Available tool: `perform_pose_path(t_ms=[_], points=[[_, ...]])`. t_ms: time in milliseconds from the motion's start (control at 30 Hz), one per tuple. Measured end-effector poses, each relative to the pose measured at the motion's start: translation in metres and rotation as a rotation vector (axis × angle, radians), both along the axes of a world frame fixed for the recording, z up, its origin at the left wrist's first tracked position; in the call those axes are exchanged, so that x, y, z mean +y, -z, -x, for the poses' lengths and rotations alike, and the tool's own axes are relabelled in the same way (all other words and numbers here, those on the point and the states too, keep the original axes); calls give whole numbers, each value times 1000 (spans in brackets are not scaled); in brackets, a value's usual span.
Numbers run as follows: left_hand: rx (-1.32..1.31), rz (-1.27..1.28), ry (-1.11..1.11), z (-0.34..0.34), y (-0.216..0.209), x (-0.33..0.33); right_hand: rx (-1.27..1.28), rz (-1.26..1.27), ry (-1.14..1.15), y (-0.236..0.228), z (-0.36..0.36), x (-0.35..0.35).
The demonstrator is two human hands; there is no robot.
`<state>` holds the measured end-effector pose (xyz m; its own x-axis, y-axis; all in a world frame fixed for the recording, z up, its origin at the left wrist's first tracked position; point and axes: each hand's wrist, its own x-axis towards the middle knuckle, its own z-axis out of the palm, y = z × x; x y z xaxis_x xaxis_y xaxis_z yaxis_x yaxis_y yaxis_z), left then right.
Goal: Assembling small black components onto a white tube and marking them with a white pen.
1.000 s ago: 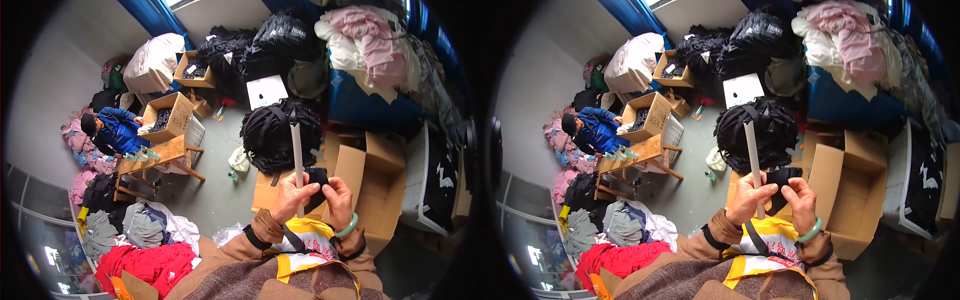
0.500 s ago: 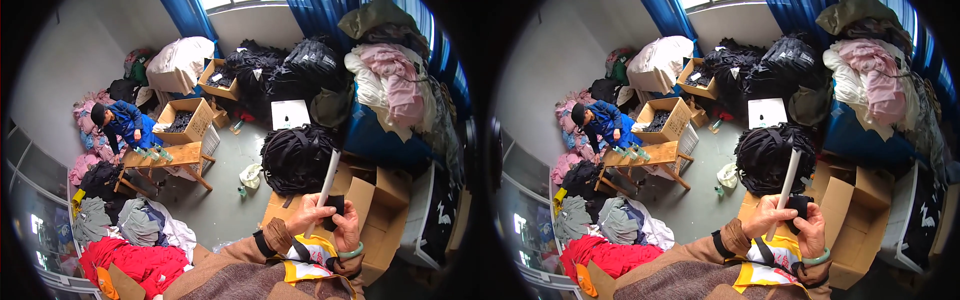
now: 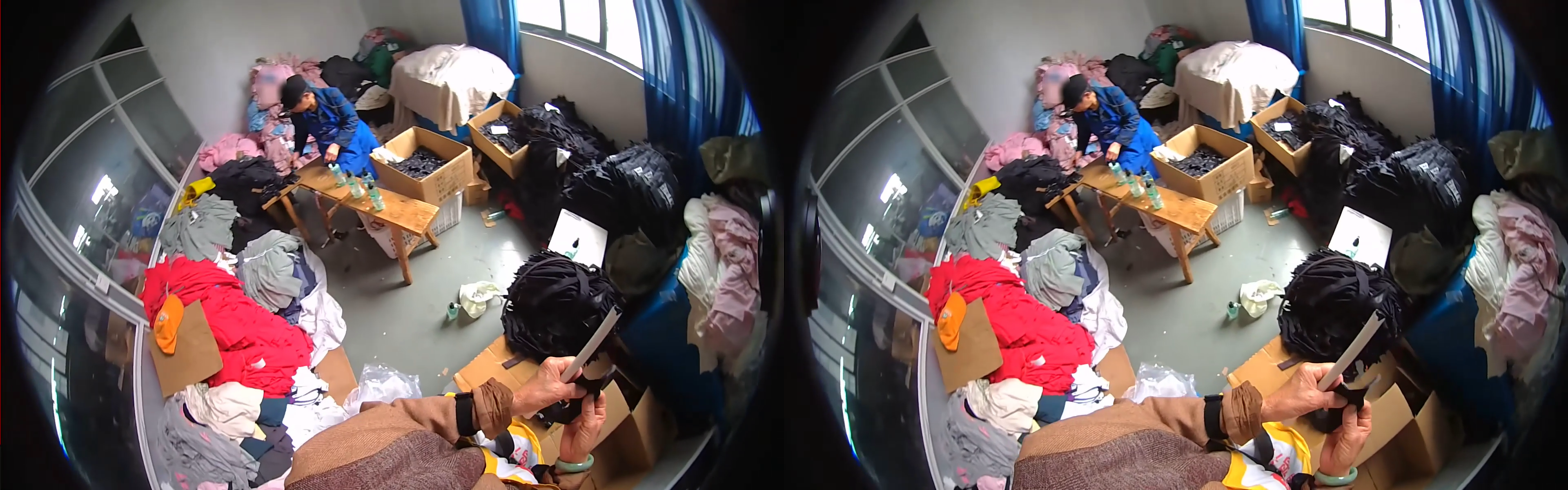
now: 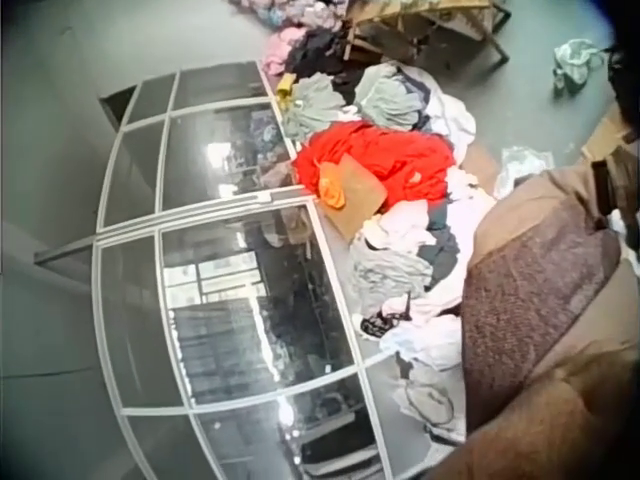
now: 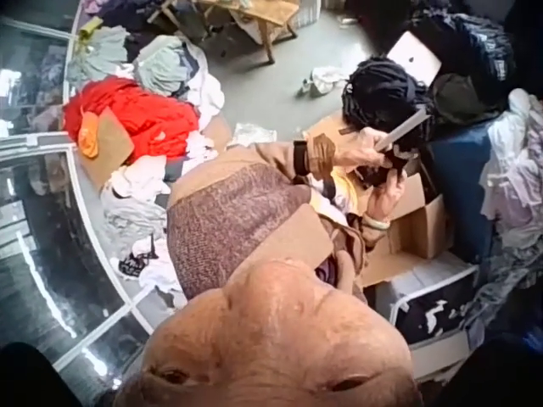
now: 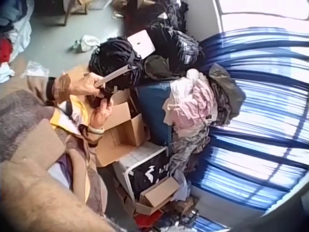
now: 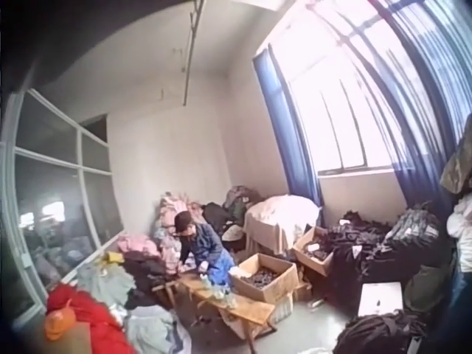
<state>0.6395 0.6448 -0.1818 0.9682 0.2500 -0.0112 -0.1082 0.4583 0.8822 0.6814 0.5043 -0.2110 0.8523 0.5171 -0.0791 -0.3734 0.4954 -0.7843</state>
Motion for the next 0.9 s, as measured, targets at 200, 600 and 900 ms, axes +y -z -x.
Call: perform_pose_path(t_ms=[200, 600, 900], points=[[-9, -61, -175, 30, -3, 0, -7, 11, -47, 0, 6, 6], [104, -518, -253, 57, 11, 85, -154, 336, 17, -38, -12, 60], [118, -921, 308, 15, -11, 60, -61, 212, 146, -26, -6, 20]])
